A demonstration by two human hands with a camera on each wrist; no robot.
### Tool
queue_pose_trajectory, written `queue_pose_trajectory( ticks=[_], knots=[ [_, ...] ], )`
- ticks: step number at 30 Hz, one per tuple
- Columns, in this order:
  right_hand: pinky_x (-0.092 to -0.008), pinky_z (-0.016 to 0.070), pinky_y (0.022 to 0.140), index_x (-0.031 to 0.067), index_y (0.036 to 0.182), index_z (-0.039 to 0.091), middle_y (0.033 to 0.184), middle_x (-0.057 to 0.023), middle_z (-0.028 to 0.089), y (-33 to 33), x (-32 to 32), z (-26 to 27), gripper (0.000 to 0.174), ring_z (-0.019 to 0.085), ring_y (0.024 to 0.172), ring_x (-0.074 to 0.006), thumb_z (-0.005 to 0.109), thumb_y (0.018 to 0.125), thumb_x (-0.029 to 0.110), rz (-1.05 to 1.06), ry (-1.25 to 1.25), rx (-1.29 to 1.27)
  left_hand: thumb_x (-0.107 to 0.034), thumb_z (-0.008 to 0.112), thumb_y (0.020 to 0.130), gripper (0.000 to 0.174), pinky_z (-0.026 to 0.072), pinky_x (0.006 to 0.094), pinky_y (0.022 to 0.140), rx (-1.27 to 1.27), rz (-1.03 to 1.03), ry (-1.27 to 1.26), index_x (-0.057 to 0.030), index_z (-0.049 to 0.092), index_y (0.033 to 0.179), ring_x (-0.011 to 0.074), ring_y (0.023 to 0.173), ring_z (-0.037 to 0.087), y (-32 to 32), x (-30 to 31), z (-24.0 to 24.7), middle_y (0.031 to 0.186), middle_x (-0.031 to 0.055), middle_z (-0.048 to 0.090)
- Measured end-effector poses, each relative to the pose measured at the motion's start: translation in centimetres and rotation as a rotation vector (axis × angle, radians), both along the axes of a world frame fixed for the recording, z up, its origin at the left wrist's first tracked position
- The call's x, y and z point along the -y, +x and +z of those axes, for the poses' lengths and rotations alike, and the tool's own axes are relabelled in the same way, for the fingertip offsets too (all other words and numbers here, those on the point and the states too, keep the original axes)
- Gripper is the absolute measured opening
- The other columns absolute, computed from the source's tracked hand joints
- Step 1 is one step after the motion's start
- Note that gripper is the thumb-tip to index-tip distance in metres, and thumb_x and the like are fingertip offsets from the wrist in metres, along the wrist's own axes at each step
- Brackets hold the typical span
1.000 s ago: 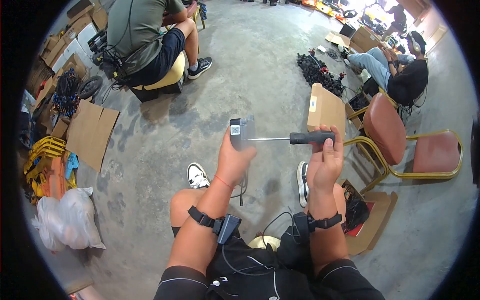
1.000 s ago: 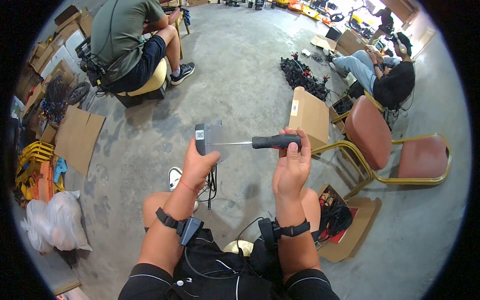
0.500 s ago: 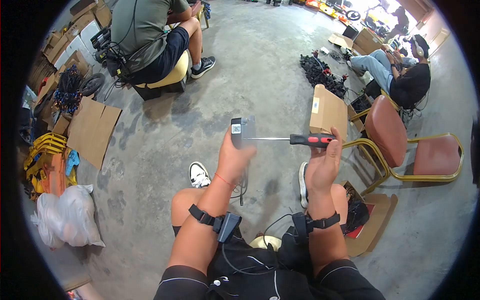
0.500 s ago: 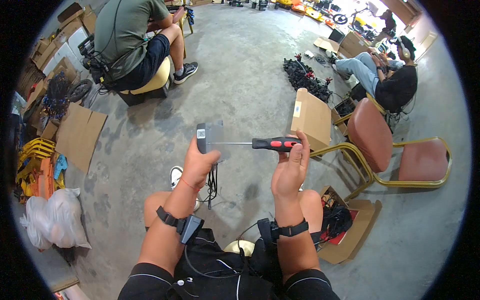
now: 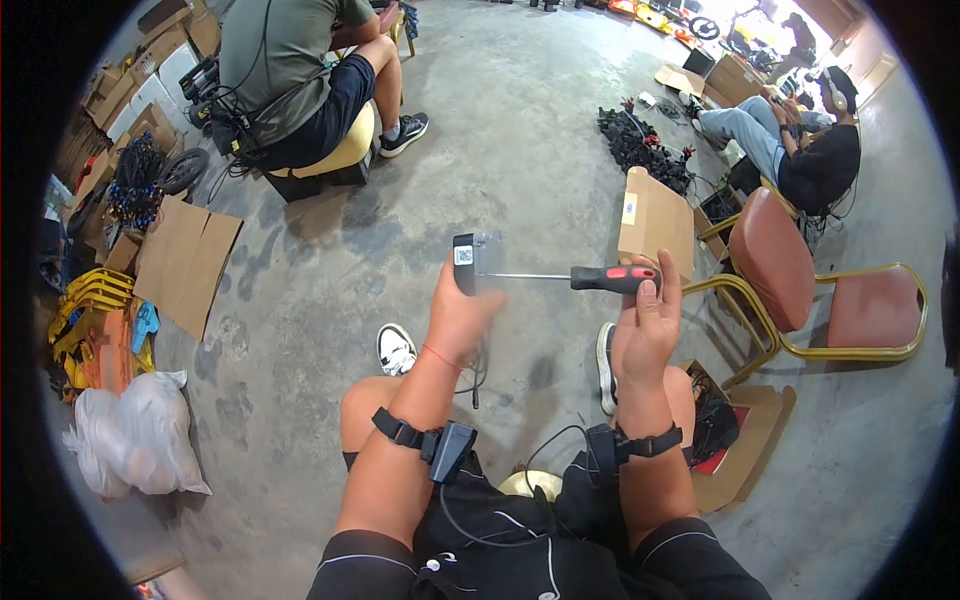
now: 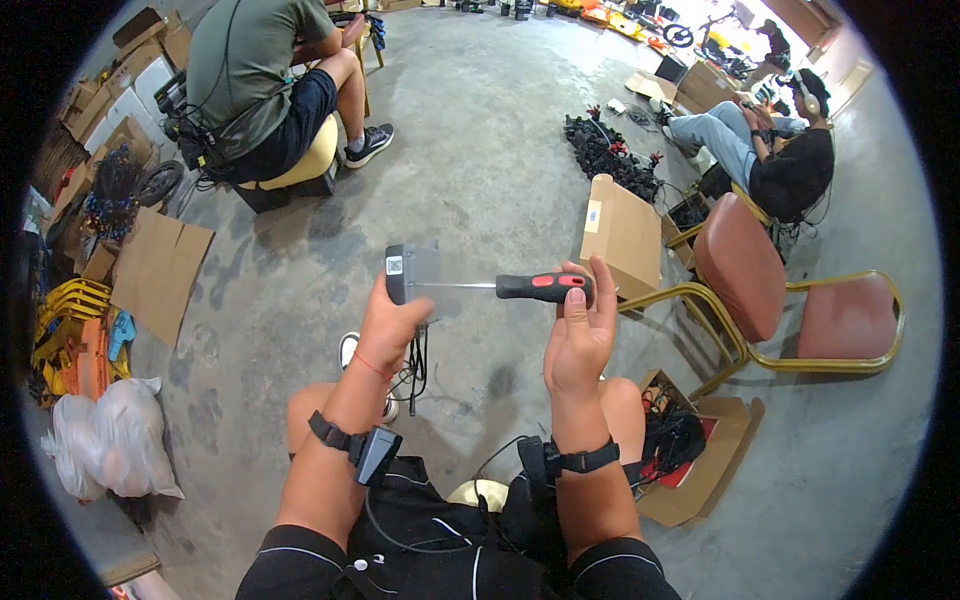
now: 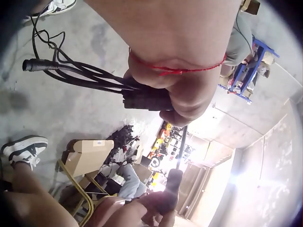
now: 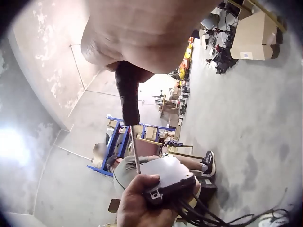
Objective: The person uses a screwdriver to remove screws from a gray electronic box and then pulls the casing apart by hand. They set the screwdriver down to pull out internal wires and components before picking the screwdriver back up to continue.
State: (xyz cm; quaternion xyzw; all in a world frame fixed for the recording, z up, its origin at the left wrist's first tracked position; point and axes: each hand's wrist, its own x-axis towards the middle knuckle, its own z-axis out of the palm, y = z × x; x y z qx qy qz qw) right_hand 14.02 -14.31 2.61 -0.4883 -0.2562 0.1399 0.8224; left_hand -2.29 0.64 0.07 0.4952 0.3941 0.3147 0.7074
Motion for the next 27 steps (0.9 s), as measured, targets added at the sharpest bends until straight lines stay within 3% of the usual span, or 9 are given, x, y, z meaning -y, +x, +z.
queue_pose_trajectory(
  ticks=[2, 6, 8, 11, 15, 18, 20, 24, 27],
  knots=[
    [-0.0406, 0.0424, 0.106, 0.0037, 0.144, 0.045, 0.125, -0.0147, 0.060, 0.0, 0.3, 1.1, 0.042, 0.058, 0.116, -0.0237, 0.048, 0.107, 0.021, 0.173, 0.107, -0.136, 0.002, 0.067, 0.073, 0.070, 0.0511, 0.0289, 0.084, 0.020, 0.001, 0.026, -0.0057, 0.048, 0.140, 0.0139, 0.098, 0.061, -0.1, -0.2, -0.2, 0.112, 0.0030, 0.062],
    [-0.0405, 0.0425, 0.107, 0.0027, 0.144, 0.045, 0.126, -0.0150, 0.060, -0.5, 0.0, 0.9, 0.041, 0.058, 0.117, -0.0242, 0.049, 0.106, 0.018, 0.132, 0.120, -0.201, 0.003, 0.066, 0.074, 0.066, 0.0512, 0.0285, 0.084, 0.032, -0.017, 0.025, -0.0051, 0.050, 0.137, 0.0137, 0.098, 0.061, 0.0, -0.2, -0.2, 0.112, 0.0031, 0.062],
    [-0.0423, 0.0418, 0.108, 0.0011, 0.144, 0.044, 0.132, -0.0186, 0.057, -0.2, 0.1, 0.1, 0.041, 0.057, 0.122, -0.0271, 0.048, 0.105, 0.012, 0.023, -0.020, -0.201, 0.003, 0.065, 0.074, 0.064, 0.0512, 0.0285, 0.083, 0.036, -0.011, 0.021, -0.0048, 0.050, 0.137, 0.0137, 0.098, 0.061, 0.0, -0.1, -0.2, 0.112, 0.0031, 0.062],
    [-0.0442, 0.0410, 0.110, 0.0010, 0.144, 0.044, 0.132, -0.0181, 0.057, 0.1, 0.2, -0.1, 0.041, 0.057, 0.120, -0.0279, 0.047, 0.105, 0.014, 0.052, -0.016, -0.051, 0.003, 0.065, 0.075, 0.063, 0.0515, 0.0288, 0.084, 0.062, -0.016, 0.005, -0.0042, 0.051, 0.136, 0.0139, 0.098, 0.062, -0.3, -0.1, 0.4, 0.113, 0.0033, 0.062],
    [-0.0426, 0.0389, 0.112, -0.0001, 0.148, 0.040, 0.131, -0.0147, 0.057, 0.1, 0.5, 1.1, 0.049, 0.054, 0.124, -0.0248, 0.052, 0.105, 0.021, 0.164, 0.091, -0.145, 0.004, 0.065, 0.075, 0.062, 0.0516, 0.0290, 0.084, 0.029, -0.025, -0.001, -0.0043, 0.052, 0.135, 0.0138, 0.098, 0.062, -0.1, 0.2, 0.8, 0.113, 0.0032, 0.062],
    [-0.0421, 0.0389, 0.113, -0.0007, 0.149, 0.038, 0.134, -0.0150, 0.055, -0.2, 0.3, 1.0, 0.050, 0.052, 0.126, -0.0248, 0.053, 0.104, 0.017, 0.135, 0.151, -0.180, 0.004, 0.065, 0.075, 0.062, 0.0519, 0.0291, 0.084, 0.039, -0.039, 0.018, -0.0043, 0.052, 0.135, 0.0138, 0.098, 0.062, 0.1, 0.2, 0.1, 0.112, 0.0030, 0.063],
    [-0.0419, 0.0382, 0.113, -0.0004, 0.150, 0.037, 0.141, -0.0179, 0.050, 0.4, 0.6, 0.0, 0.049, 0.050, 0.129, -0.0263, 0.049, 0.103, 0.006, 0.105, 0.030, -0.140, 0.004, 0.066, 0.075, 0.062, 0.0520, 0.0291, 0.084, 0.033, -0.039, 0.027, -0.0043, 0.052, 0.135, 0.0137, 0.098, 0.062, 0.1, 0.2, -0.1, 0.111, 0.0030, 0.063],
    [-0.0394, 0.0393, 0.110, 0.0004, 0.150, 0.038, 0.137, -0.0156, 0.052, 0.8, 0.7, 0.0, 0.048, 0.052, 0.126, -0.0233, 0.050, 0.104, 0.007, 0.075, -0.001, -0.074, 0.004, 0.066, 0.075, 0.062, 0.0521, 0.0288, 0.084, 0.030, -0.038, -0.002, -0.0043, 0.052, 0.135, 0.0137, 0.097, 0.062, 0.1, 0.3, 0.3, 0.111, 0.0028, 0.063],
    [-0.0376, 0.0409, 0.107, 0.0012, 0.147, 0.042, 0.129, -0.0112, 0.055, 0.5, 0.7, 1.0, 0.047, 0.053, 0.120, -0.0195, 0.056, 0.103, 0.013, 0.191, 0.107, -0.176, 0.004, 0.066, 0.075, 0.061, 0.0521, 0.0286, 0.083, 0.020, -0.023, -0.001, -0.0045, 0.052, 0.134, 0.0137, 0.096, 0.063, 0.2, 0.4, 0.3, 0.111, 0.0027, 0.063]
  ],
)
